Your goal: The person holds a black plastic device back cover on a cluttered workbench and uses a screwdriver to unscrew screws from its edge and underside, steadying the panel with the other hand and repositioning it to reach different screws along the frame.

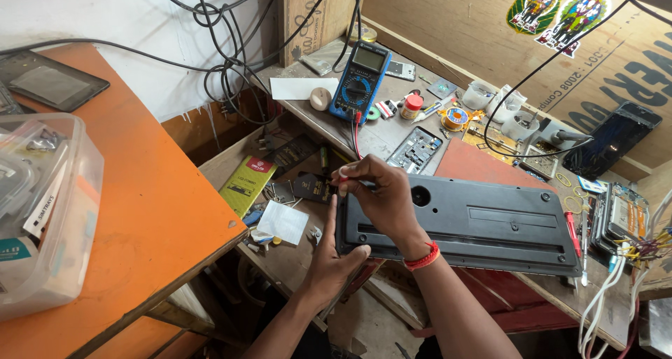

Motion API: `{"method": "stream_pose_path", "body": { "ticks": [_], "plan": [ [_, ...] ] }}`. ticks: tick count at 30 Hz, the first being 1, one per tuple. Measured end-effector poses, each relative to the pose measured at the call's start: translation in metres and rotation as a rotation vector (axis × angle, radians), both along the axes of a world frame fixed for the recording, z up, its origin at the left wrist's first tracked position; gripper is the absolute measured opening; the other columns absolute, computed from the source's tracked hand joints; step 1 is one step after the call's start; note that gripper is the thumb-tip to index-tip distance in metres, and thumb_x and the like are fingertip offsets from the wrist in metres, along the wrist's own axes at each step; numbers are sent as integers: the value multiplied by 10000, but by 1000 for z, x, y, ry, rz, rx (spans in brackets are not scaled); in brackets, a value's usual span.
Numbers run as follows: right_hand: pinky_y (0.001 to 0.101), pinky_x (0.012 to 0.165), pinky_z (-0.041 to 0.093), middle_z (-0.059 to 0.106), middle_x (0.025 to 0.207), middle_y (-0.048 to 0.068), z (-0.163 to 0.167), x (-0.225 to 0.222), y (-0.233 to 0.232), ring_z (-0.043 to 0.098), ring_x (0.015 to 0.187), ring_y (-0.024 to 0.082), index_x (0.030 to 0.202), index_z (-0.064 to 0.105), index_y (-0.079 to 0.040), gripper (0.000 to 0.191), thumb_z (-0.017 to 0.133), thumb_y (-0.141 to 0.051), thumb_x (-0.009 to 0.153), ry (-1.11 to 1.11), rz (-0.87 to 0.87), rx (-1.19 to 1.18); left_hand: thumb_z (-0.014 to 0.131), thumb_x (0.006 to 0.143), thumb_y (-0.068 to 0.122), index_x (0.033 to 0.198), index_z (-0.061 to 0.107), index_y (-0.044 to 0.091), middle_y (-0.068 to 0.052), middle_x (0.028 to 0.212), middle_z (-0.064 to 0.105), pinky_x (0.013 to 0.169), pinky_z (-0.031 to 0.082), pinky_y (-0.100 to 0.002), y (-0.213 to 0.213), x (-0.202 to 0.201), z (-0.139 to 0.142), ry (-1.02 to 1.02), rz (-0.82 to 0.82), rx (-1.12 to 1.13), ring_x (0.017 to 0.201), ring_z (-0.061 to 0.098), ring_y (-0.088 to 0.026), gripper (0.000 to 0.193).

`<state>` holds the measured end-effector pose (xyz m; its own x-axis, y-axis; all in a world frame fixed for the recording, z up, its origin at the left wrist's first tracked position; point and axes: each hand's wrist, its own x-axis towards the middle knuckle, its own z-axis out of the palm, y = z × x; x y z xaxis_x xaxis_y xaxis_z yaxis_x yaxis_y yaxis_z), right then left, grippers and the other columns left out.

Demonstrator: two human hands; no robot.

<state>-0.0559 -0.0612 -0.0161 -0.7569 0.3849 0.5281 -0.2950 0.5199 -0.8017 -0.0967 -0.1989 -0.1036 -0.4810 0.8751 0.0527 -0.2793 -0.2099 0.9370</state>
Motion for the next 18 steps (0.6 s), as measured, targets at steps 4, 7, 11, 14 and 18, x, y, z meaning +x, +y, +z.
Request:
{"method": "stream_pose_path", "body": {
  "ticks": [4, 7, 11, 14, 18],
  "plan": [
    [299, 754, 657, 778, 967, 113, -3, 0, -2, 780, 897, 170, 928, 666, 27, 176, 809, 57, 831, 42, -155, 53, 673, 814, 144, 1652, -17, 188, -194, 1596, 376, 1085, 448, -343, -1, 2, 2, -35, -5, 9, 1340, 489, -216, 1087],
    [303, 706, 613, 772, 889, 117, 0, 4, -5, 778, 829, 174, 878, 673, 15, 279, 912, -15, 736, 16, -375, 279, 676, 834, 130, 1652, -7, 177, -129, 1646, 309, 1121, 421, -327, -2, 2, 3, 39, 16, 18, 1402, 450, -174, 1067],
    [299, 796, 598, 751, 1018, 130, 6, 8, -2, 749, 948, 188, 967, 600, 20, 260, 810, 15, 813, 28, -144, 234, 685, 836, 140, 1650, -13, 190, -130, 1613, 372, 1106, 443, -326, -3, 1, 2, 38, 16, 2, 1363, 499, -180, 1073],
    [279, 865, 625, 763, 1104, 105, 3, 10, 3, 755, 1049, 162, 1023, 554, 3, 168, 676, 62, 924, -4, 108, -11, 696, 833, 153, 1648, -27, 205, -158, 1579, 409, 1073, 462, -338, -1, 3, 0, -65, -15, 49, 1298, 523, -191, 1090],
    [293, 806, 659, 780, 996, 118, -7, 5, 7, 778, 964, 164, 950, 588, 15, 173, 734, 77, 880, 9, 13, -36, 718, 816, 194, 1654, -22, 195, -222, 1589, 397, 1109, 420, -371, 1, 2, -7, -89, -14, 69, 1353, 478, -248, 1118]
  ]
}}
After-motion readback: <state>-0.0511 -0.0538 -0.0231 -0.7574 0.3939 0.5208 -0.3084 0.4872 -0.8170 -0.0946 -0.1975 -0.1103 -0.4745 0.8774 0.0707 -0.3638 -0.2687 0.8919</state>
